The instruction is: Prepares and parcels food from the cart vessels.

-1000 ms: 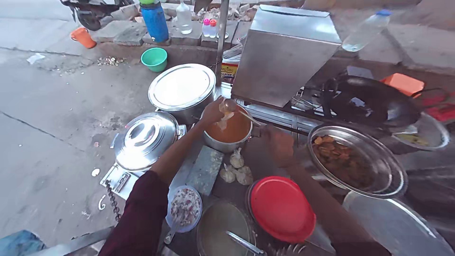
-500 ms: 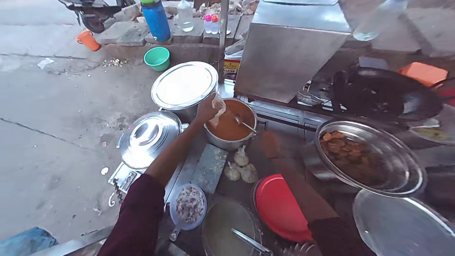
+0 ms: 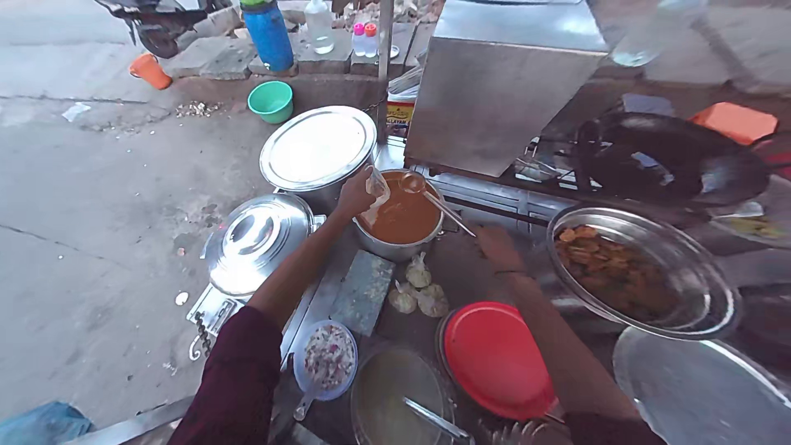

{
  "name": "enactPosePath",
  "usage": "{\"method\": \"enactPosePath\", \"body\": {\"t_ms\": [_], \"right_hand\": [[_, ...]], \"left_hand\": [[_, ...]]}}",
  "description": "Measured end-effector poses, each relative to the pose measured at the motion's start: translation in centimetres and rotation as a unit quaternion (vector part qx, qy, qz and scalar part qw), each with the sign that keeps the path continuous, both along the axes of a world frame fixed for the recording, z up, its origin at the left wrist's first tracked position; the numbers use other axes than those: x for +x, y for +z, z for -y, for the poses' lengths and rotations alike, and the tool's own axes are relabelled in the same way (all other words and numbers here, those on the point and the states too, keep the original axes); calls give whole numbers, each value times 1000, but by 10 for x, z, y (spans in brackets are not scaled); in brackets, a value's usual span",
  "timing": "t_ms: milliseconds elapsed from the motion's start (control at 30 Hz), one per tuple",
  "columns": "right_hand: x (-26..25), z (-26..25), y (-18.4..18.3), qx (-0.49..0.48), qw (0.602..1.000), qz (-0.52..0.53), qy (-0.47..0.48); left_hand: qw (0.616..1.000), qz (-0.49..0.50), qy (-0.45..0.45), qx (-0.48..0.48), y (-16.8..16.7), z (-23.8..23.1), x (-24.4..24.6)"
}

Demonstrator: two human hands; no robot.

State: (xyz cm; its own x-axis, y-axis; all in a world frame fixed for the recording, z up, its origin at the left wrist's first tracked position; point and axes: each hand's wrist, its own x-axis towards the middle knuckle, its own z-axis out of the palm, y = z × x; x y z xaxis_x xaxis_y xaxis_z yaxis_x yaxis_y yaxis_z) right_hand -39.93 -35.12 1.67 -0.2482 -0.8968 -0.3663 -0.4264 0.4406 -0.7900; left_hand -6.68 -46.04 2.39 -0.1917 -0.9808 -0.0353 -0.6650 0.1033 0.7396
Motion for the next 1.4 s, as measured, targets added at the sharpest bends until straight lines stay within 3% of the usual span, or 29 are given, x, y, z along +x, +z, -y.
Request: {"method": "enactPosePath", "body": {"t_ms": [100, 167, 233, 300, 367, 500, 600, 700, 767, 867, 933, 1033, 1233, 1300, 1400], "right_hand": [[1, -1, 20, -69, 996, -37, 51], [10, -6, 32, -104, 980, -140, 99], [33, -22, 43, -156, 939, -272, 143], [48, -35, 36, -238, 869, -400, 170], [51, -39, 25, -299, 823, -447, 182], [47, -46, 31, -286, 872, -372, 136], [44, -50, 37, -220, 949, -213, 78], [33, -46, 17, -163, 984, -66, 32], [27, -48, -7, -165, 983, -80, 14], [37, -60, -19, -137, 954, -263, 54], [43, -63, -58, -89, 918, -373, 104], [31, -56, -122, -22, 899, -414, 144], [27, -62, -119, -24, 907, -396, 139], [20, -62, -109, -65, 937, -337, 60], [5, -61, -109, -154, 972, -135, -112]], "left_hand": [[1000, -2, -1, 1, 1, -2, -7], [1000, -8, 5, 23, 9, -8, -13], [999, -21, 15, 26, 11, -8, -20], [998, -65, 4, 9, 5, -5, -22], [993, -117, -1, 19, 3, -9, -21], [982, -185, 23, 30, -1, -5, -21], [977, -202, 57, 34, 4, 6, -28], [980, -187, 72, 12, 8, 2, -23], [982, -165, 90, -6, 10, -1, -19], [984, -133, 120, -18, 24, -7, -13], [984, -122, 130, -22, 35, -14, -9], [977, -172, 124, -23, 51, -25, -5], [970, -211, 122, 6, 85, -57, 6], [973, -205, 110, -2, 98, -71, 7], [986, -156, 62, -16, 113, -116, 16]]}}
